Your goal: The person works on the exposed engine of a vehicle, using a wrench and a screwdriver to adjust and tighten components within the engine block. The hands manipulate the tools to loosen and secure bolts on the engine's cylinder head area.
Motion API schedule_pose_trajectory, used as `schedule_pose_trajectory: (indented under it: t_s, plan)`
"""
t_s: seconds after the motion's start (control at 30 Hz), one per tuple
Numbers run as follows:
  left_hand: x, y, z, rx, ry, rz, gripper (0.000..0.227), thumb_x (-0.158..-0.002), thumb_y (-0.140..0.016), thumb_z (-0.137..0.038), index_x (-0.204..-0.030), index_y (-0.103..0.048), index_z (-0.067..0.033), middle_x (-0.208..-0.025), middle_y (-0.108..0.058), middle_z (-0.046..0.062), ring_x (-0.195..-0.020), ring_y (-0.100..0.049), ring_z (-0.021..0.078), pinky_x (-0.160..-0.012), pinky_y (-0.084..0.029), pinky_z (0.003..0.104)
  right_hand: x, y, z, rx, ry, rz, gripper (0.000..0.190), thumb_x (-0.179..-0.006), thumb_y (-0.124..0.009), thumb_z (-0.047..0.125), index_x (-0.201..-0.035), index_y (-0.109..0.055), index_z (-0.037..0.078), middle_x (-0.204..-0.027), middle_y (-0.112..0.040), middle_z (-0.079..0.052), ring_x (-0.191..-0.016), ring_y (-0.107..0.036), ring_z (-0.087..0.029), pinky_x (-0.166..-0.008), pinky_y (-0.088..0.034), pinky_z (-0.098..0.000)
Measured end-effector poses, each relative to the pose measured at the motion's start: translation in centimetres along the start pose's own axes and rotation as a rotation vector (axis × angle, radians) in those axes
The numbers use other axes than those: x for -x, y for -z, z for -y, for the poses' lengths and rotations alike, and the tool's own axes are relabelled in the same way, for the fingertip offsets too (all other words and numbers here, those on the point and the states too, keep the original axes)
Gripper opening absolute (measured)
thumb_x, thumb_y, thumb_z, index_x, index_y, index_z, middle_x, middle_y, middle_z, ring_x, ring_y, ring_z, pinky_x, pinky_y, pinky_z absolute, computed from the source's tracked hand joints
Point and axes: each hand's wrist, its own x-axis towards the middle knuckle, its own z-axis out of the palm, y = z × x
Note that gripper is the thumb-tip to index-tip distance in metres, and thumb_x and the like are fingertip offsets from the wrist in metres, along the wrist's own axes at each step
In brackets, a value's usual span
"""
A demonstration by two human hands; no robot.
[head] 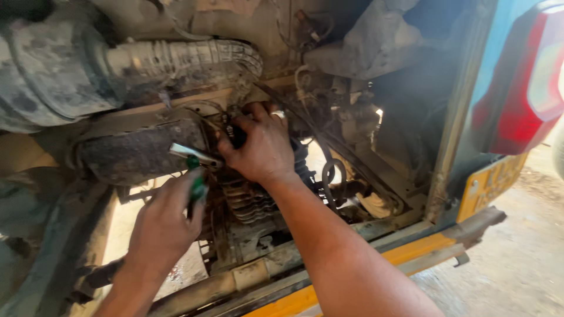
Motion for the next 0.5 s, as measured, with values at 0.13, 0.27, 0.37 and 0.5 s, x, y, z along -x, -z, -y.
schedule_pose_trajectory:
  t_s: [0.13,0.27,0.37,0.5]
  plan:
    - [-5.9,-0.4,1.4,0.009,-0.136,-0.06,0.04,-0.096,-0.065,-0.023,-0.132,-0.062,-0.0046,-0.113,-0.069,0.027,-0.094,-0.067,0.047,-0.078,-0.054,0.052,0.4,0.3,0.6,-0.04,0.052,-0.095,0.045,-0.078,-0.075,0.042,-0.109,-0.078,0.009,-0.12,-0.065,-0.016,-0.115,-0.059,-0.04,-0.102,-0.043,-0.0529]
    - [-12.9,-1.3,4.3,0.008,0.016,0.088,0.041,-0.103,-0.06,-0.036,-0.128,-0.062,-0.0033,-0.119,-0.067,0.027,-0.107,-0.065,0.0455,-0.089,-0.05,0.053,0.1,0.5,0.6,0.006,0.057,-0.081,0.041,-0.08,-0.077,0.042,-0.103,-0.079,0.008,-0.115,-0.067,-0.016,-0.109,-0.06,-0.039,-0.101,-0.042,-0.0534]
    - [-15.8,-5.1,7.5,0.075,0.288,0.322,0.038,-0.103,-0.058,-0.034,-0.127,-0.067,-0.0059,-0.118,-0.07,0.022,-0.109,-0.066,0.0398,-0.093,-0.05,0.049,0.2,0.4,0.6,-0.03,0.078,-0.114,0.039,-0.081,-0.076,0.04,-0.102,-0.08,0.008,-0.114,-0.068,-0.014,-0.111,-0.061,-0.038,-0.1,-0.043,-0.0519]
    - [-17.5,-10.1,15.4,0.233,0.602,0.557,0.038,-0.097,-0.063,-0.032,-0.125,-0.072,-0.0093,-0.119,-0.073,0.015,-0.105,-0.069,0.0303,-0.092,-0.052,0.045,0.3,0.4,0.5,-0.03,0.056,-0.096,0.039,-0.082,-0.076,0.041,-0.1,-0.079,0.007,-0.112,-0.068,-0.014,-0.11,-0.06,-0.038,-0.1,-0.043,-0.052]
